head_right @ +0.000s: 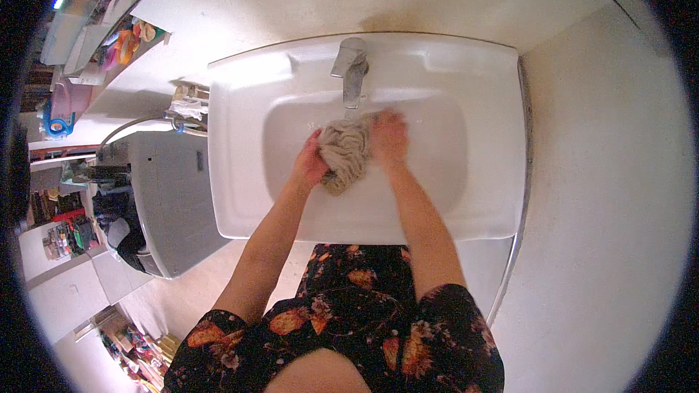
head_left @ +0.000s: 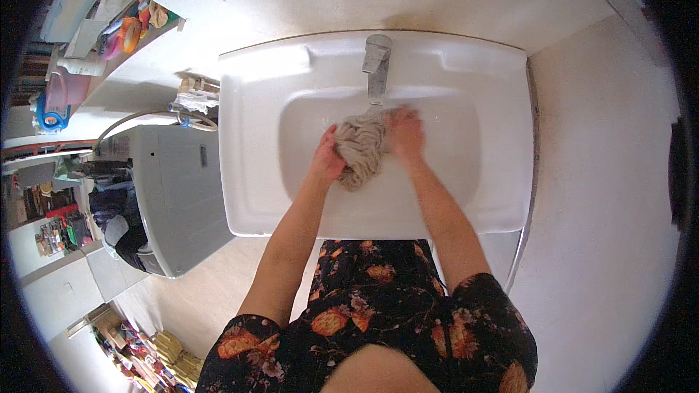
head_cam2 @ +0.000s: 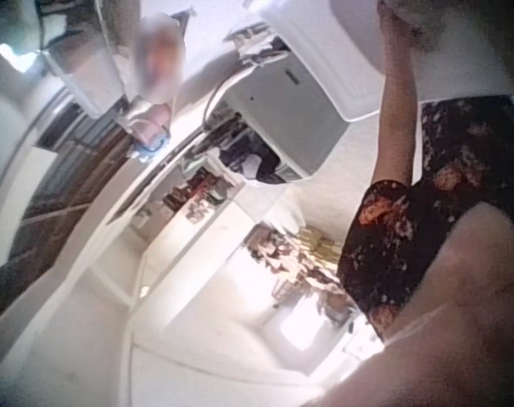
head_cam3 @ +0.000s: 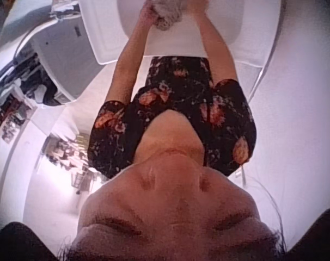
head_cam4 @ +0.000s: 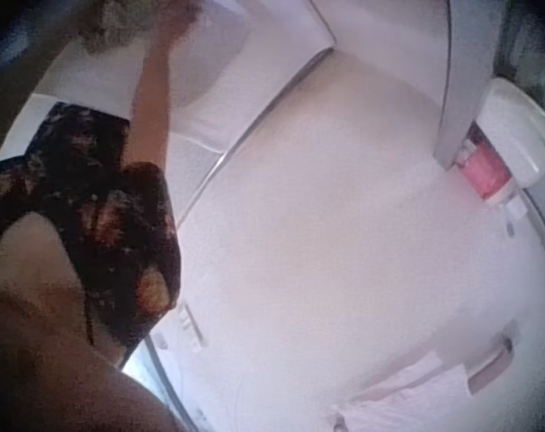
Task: The person washes a cloth in a sink by hand, scrubbing the fabric against itself under water and wringing it out.
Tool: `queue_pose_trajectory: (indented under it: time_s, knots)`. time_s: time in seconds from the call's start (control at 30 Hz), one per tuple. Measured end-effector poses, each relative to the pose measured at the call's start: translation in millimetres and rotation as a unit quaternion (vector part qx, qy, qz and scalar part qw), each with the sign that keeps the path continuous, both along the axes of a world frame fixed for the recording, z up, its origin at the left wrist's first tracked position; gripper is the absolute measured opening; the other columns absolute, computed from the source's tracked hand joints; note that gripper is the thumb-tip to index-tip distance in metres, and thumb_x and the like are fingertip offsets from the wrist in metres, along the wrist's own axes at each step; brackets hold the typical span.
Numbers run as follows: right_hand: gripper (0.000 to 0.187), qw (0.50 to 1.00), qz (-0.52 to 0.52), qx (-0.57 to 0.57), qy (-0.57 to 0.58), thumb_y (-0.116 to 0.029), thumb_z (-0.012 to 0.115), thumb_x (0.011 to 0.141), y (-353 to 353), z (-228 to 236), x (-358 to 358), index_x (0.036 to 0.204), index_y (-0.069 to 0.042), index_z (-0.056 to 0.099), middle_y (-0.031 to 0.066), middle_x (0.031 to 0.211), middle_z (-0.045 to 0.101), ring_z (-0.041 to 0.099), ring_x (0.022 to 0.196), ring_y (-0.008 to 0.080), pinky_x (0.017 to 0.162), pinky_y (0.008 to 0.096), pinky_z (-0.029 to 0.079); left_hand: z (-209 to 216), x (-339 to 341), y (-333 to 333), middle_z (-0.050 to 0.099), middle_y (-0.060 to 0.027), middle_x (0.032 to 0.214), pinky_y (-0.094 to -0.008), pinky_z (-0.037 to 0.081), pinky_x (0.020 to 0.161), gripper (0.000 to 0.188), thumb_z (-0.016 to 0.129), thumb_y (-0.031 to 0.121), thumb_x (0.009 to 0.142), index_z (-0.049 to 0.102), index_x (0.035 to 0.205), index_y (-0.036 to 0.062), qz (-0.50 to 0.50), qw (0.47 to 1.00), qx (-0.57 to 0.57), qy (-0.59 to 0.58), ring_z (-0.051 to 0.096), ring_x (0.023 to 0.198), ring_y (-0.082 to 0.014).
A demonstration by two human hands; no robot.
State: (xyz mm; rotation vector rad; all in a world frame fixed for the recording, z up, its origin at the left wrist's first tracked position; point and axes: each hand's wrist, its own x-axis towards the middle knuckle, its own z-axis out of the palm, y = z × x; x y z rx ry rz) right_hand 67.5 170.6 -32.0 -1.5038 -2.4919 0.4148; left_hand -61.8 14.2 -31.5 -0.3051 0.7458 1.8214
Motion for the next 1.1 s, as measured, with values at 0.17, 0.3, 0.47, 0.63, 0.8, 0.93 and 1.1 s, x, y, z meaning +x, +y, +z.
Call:
queue_pose_trajectory:
  time_s: [0.17, 0.3, 0.47, 0.63, 0.8, 0.93, 1.1]
  knots:
    - [0.025, 0.930, 0.130, -0.255, 0.231, -0.027, 0.058, 0.082, -88.2, 57.6, -54.8, 0.097, -0.007, 0.059, 0.0200, 0.102, 0.055, 0.053, 0.101, 0.0379, 0.081, 0.0476, 0.044, 7.0, 2.7, 0.2, 0.054, -0.0087, 0.125, -0.0423, 0.037, 0.101, 0.045, 0.044, 0.042, 0.093, 0.048, 0.128, 0.0135, -0.067, 0.988, -0.058, -0.125, 0.048, 0.117, -0.0253]
    - [0.018, 0.924, 0.252, -0.150, 0.246, -0.027, 0.056, 0.082, -126.3, 106.1, -72.0, 0.084, -0.009, 0.061, 0.0144, 0.091, 0.060, 0.058, 0.089, 0.0339, 0.076, 0.0448, 0.046, -48.7, -18.5, -27.9, 0.056, -0.0084, 0.118, -0.0425, 0.044, 0.092, 0.044, 0.044, 0.045, 0.093, 0.051, 0.121, 0.0122, -0.099, 0.966, 0.024, 0.238, 0.053, 0.109, -0.0242]
    - [0.019, 0.979, 0.096, -0.069, 0.166, -0.025, 0.053, 0.081, -28.2, 63.3, -27.8, 0.079, -0.009, 0.063, 0.0151, 0.079, 0.063, 0.061, 0.078, 0.0362, 0.067, 0.0456, 0.048, 3.6, -23.4, 23.2, 0.051, -0.0123, 0.122, -0.0358, 0.044, 0.089, 0.038, 0.054, 0.031, 0.091, 0.048, 0.121, 0.0076, -0.243, 0.967, -0.074, 0.028, 0.051, 0.106, -0.0201]
    - [0.032, 0.988, -0.017, -0.151, 0.006, -0.032, 0.053, 0.085, 24.2, 20.0, 50.4, 0.098, -0.003, 0.060, 0.0167, 0.099, 0.062, 0.059, 0.093, 0.0336, 0.075, 0.0478, 0.047, 70.0, -64.5, 24.7, 0.060, -0.0153, 0.106, -0.0367, 0.048, 0.079, 0.039, 0.066, 0.028, 0.085, 0.055, 0.111, 0.0015, -0.159, 0.779, -0.253, 0.551, 0.058, 0.095, -0.0238]
    - [0.048, 0.993, 0.058, -0.067, 0.081, -0.023, 0.065, 0.079, 17.6, -39.1, 61.1, 0.120, -0.004, 0.049, 0.0180, 0.112, 0.056, 0.056, 0.100, 0.0317, 0.082, 0.0420, 0.047, 24.1, -34.1, 40.6, 0.047, -0.0229, 0.126, -0.0438, 0.044, 0.091, 0.073, 0.055, 0.060, 0.082, 0.045, 0.123, -0.0007, -0.387, 0.850, -0.212, 0.290, 0.050, 0.113, -0.0330]
    - [0.047, 0.801, 0.161, -0.520, 0.251, -0.016, 0.068, 0.076, -57.0, 11.6, 8.8, 0.118, -0.004, 0.052, 0.0092, 0.097, 0.059, 0.056, 0.092, 0.0184, 0.081, 0.0308, 0.045, 34.5, 17.3, 22.1, 0.052, -0.0164, 0.123, -0.0479, 0.045, 0.088, 0.066, 0.046, 0.061, 0.086, 0.050, 0.123, 0.0058, -0.237, 0.908, -0.337, -0.081, 0.053, 0.111, -0.0287]
    - [0.047, 0.737, 0.298, -0.583, 0.169, -0.019, 0.068, 0.076, -61.3, 65.5, 58.4, 0.118, -0.003, 0.053, 0.0056, 0.091, 0.062, 0.058, 0.088, 0.0158, 0.081, 0.0302, 0.046, 72.4, 13.9, 13.6, 0.061, -0.0080, 0.098, -0.0389, 0.052, 0.069, 0.047, 0.047, 0.046, 0.092, 0.055, 0.115, 0.0058, -0.104, 0.944, -0.306, 0.062, 0.061, 0.086, -0.0223]
